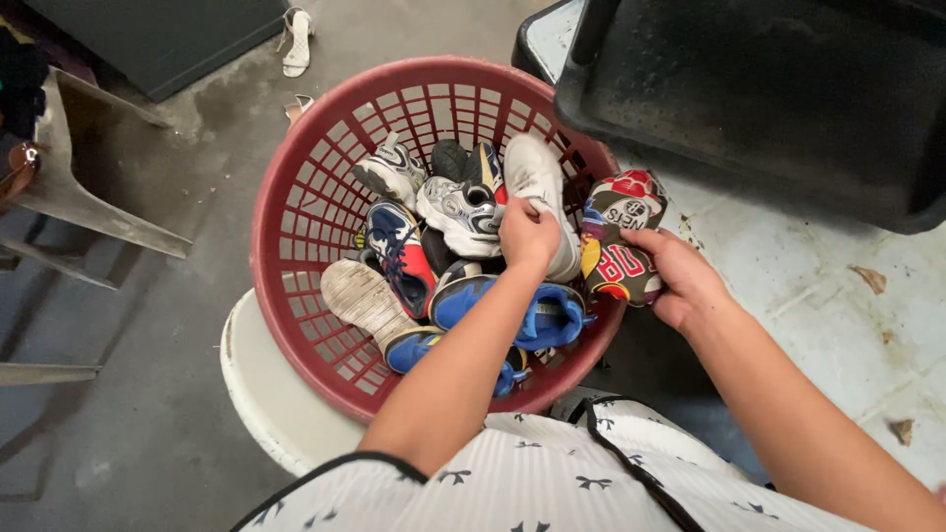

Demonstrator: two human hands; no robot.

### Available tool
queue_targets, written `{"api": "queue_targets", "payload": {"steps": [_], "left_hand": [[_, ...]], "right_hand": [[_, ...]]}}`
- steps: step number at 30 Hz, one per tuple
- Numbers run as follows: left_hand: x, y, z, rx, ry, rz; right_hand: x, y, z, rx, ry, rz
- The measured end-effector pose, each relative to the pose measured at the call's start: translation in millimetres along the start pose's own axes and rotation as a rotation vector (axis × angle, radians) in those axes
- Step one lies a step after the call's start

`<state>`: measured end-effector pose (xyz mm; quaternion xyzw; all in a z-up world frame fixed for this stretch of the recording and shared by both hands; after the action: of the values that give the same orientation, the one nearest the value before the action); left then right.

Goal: The person removes a white sneaker from a shoe rack, wipes it with a cloth, and places it back on the rack. They repeat this process with another white sneaker from a red basket, wiping it thoroughly before returning it to the rack.

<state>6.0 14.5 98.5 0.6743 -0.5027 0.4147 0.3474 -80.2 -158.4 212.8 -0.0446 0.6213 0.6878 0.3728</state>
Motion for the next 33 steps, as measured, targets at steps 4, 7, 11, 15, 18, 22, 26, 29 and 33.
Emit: {"api": "queue_targets", "payload": {"steps": [4,7,11,15,18,22,26,29,33], "left_hand": [[58.9,16.0,-63.2,0.052,-0.017,0.258],[98.8,30.3,-119.3,0.035,-0.028,0.459],[139.9,68.2,-183.6,-0.131,-0.168,0.622],[144.4,124.3,-213.5,-0.327,-0.339,0.707],[88.7,160.4,-203.2,-0.412,-0.396,0.645],[58.0,191.2,-203.7,-0.395,-0.306,0.592],[48.0,187.4,-212.2,-0.123,-0.003,0.42],[13.3,163.5,-202.1,-0.118,0.379,-0.138],[-33.8,143.2,-161.8,-0.322,0.945,-0.762]], "right_hand": [[6.4,11.0,-0.4,-0.001,0.018,-0.007],[12.3,18.0,2.8,-0.066,-0.027,-0.013],[16.6,39.9,15.0,-0.05,-0.013,-0.104],[21.6,72.3,37.2,-0.008,0.003,-0.235],[32.1,89.6,48.0,0.127,0.086,-0.449],[53.6,80.7,53.8,0.143,0.298,-0.817],[69.9,80.6,63.4,0.262,0.576,-0.874],[69.2,84.9,66.2,0.295,0.656,-0.872],[67.6,82.0,70.1,0.291,0.696,-0.819]]}}
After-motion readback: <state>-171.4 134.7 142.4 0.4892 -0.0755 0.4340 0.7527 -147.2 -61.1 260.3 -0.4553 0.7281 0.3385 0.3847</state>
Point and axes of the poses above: each hand's wrist, its own y-axis away from the middle knuckle, its own z-axis out of the palm, x = y × z, the point moved 5 cm from there along -y, towards the middle knuckle, and after that the axes turned 11 degrees about z, right-handed, at the moved point
